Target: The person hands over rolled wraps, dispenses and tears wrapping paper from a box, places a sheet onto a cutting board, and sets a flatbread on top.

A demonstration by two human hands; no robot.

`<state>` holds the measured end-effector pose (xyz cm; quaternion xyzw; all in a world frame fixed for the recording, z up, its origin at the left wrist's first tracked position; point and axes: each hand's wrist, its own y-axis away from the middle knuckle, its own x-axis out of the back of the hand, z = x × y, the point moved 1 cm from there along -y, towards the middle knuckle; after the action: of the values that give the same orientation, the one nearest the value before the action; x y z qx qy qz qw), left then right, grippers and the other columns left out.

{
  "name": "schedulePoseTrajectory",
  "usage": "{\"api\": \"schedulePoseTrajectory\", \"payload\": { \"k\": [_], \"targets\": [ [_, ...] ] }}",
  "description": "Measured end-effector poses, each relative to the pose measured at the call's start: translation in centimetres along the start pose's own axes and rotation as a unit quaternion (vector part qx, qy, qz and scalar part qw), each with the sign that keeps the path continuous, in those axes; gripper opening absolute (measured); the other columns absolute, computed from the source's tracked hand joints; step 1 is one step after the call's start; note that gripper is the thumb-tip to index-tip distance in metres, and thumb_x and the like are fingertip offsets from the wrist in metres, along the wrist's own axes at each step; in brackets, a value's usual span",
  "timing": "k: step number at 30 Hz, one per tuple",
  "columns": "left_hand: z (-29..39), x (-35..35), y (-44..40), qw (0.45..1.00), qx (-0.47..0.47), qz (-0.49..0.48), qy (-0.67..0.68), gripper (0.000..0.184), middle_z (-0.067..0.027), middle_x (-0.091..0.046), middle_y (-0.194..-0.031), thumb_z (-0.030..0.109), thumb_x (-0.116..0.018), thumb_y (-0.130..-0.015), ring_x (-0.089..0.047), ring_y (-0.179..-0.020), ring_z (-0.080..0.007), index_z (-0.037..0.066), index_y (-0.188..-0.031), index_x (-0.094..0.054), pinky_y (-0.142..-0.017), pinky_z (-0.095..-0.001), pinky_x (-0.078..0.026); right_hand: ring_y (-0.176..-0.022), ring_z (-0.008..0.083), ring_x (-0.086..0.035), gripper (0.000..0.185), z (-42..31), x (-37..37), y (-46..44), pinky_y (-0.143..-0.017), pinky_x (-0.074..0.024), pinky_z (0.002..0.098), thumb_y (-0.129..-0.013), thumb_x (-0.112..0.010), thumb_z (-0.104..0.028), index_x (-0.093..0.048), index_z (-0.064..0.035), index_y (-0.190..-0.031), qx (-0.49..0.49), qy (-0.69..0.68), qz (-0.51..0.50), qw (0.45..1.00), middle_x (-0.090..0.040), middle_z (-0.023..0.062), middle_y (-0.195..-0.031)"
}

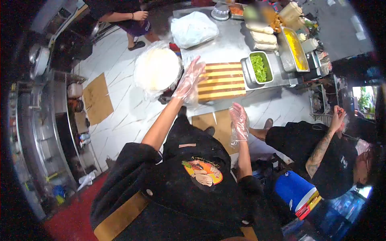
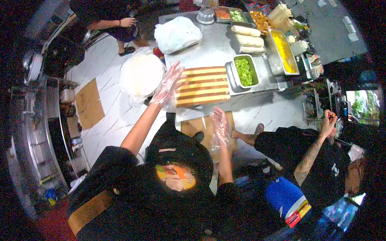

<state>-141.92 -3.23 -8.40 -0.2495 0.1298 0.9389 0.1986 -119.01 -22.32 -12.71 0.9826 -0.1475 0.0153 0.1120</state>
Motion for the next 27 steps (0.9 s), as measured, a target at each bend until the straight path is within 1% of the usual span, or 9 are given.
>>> {"api": "schedulePoseTrajectory", "payload": {
  "k": [3,6,7,9,11,12,14,22,27],
  "targets": [
    [2.2,-0.9,-6.9,0.998,-0.005,0.061,-0.027,0.076,-0.0141,-0.034,-0.144,0.037,-0.063,-0.090,-0.034,-0.131,-0.0323,0.029,-0.151,-0.017,-0.104,-0.0495,-0.034,-0.105,0.0179,-0.056,0.050,-6.4,-4.6,-2.6,-0.090,-0.0481,0.0327,-0.084,-0.072,-0.017,-0.051,-0.0037,-0.128,-0.036,0.083,-0.041,0.995,-0.059,0.0083,-0.114],
    [0.9,-1.0,-12.2,0.995,-0.065,0.077,0.002,0.074,-0.0074,-0.027,-0.152,0.024,-0.064,-0.090,-0.040,-0.130,-0.0241,0.012,-0.150,-0.022,-0.104,-0.0331,-0.038,-0.091,0.0164,-0.060,0.051,-16.4,-9.9,-3.2,-0.081,-0.0518,0.0307,-0.083,-0.073,-0.020,-0.052,-0.0038,-0.126,0.090,0.307,-0.047,0.946,-0.062,0.0065,-0.102],
    [-3.5,0.9,-14.5,0.965,-0.242,-0.031,0.096,0.073,-0.0059,-0.020,-0.155,0.024,-0.064,-0.090,-0.038,-0.133,-0.0243,0.012,-0.150,-0.023,-0.101,-0.0309,-0.040,-0.089,0.0163,-0.060,0.049,-17.5,-10.9,-3.8,-0.080,-0.0514,0.0308,-0.083,-0.073,-0.020,-0.053,-0.0037,-0.125,0.095,0.322,-0.028,0.942,-0.063,0.0068,-0.100],
    [-5.7,1.9,-19.5,0.892,-0.418,-0.020,-0.170,0.077,-0.0048,-0.012,-0.158,0.029,-0.062,-0.091,-0.034,-0.136,-0.0251,0.011,-0.151,-0.017,-0.105,-0.0324,-0.037,-0.086,0.0166,-0.061,0.047,-17.6,-13.0,-6.2,-0.077,-0.0512,0.0310,-0.083,-0.072,-0.022,-0.055,-0.0035,-0.122,0.137,0.357,-0.006,0.924,-0.063,0.0073,-0.097],
    [-4.0,0.3,-16.8,0.950,-0.245,-0.090,0.173,0.080,-0.0086,-0.016,-0.157,0.032,-0.064,-0.090,-0.032,-0.137,-0.0284,0.008,-0.151,-0.018,-0.109,-0.0349,-0.032,-0.083,0.0176,-0.061,0.046,-13.5,-13.4,-9.4,-0.074,-0.0523,0.0313,-0.085,-0.070,-0.025,-0.055,-0.0028,-0.121,0.218,0.426,0.017,0.878,-0.062,0.0075,-0.098],
    [-2.0,-0.4,-16.5,0.979,-0.186,-0.022,0.085,0.080,-0.0130,-0.020,-0.155,0.033,-0.065,-0.089,-0.032,-0.137,-0.0305,0.007,-0.150,-0.019,-0.109,-0.0360,-0.031,-0.081,0.0184,-0.061,0.046,-11.0,-13.0,-11.0,-0.073,-0.0532,0.0315,-0.086,-0.069,-0.028,-0.054,-0.0023,-0.120,0.260,0.467,0.035,0.845,-0.062,0.0075,-0.100],
    [1.9,-1.9,-16.1,0.993,-0.034,0.073,-0.092,0.082,-0.0217,-0.027,-0.151,0.036,-0.068,-0.087,-0.031,-0.137,-0.0347,0.006,-0.149,-0.022,-0.110,-0.0382,-0.029,-0.085,0.0172,-0.061,0.041,-8.9,-12.5,-11.7,-0.074,-0.0517,0.0317,-0.084,-0.070,-0.026,-0.056,-0.0014,-0.113,0.192,0.233,0.025,0.953,-0.062,0.0089,-0.096],
    [4.0,-1.9,-16.3,0.992,0.001,0.033,0.125,0.088,-0.0162,-0.029,-0.149,0.038,-0.071,-0.085,-0.038,-0.131,-0.0214,0.007,-0.150,-0.020,-0.105,-0.0303,-0.034,-0.085,0.0174,-0.060,0.044,-11.1,-13.1,-13.6,-0.069,-0.0496,0.0329,-0.084,-0.066,-0.032,-0.051,-0.0015,-0.113,0.142,0.347,-0.045,0.926,-0.060,0.0077,-0.102],
    [-0.1,-1.2,-19.5,0.992,-0.035,-0.035,0.120,0.079,-0.0085,-0.030,-0.147,0.035,-0.062,-0.092,-0.033,-0.132,-0.0204,0.016,-0.152,-0.015,-0.102,-0.0275,-0.032,-0.079,0.0181,-0.060,0.034,-9.9,-13.2,-14.5,-0.070,-0.0489,0.0341,-0.084,-0.067,-0.028,-0.054,-0.0009,-0.102,0.273,0.412,-0.034,0.869,-0.059,0.0072,-0.089]
  ]
}}
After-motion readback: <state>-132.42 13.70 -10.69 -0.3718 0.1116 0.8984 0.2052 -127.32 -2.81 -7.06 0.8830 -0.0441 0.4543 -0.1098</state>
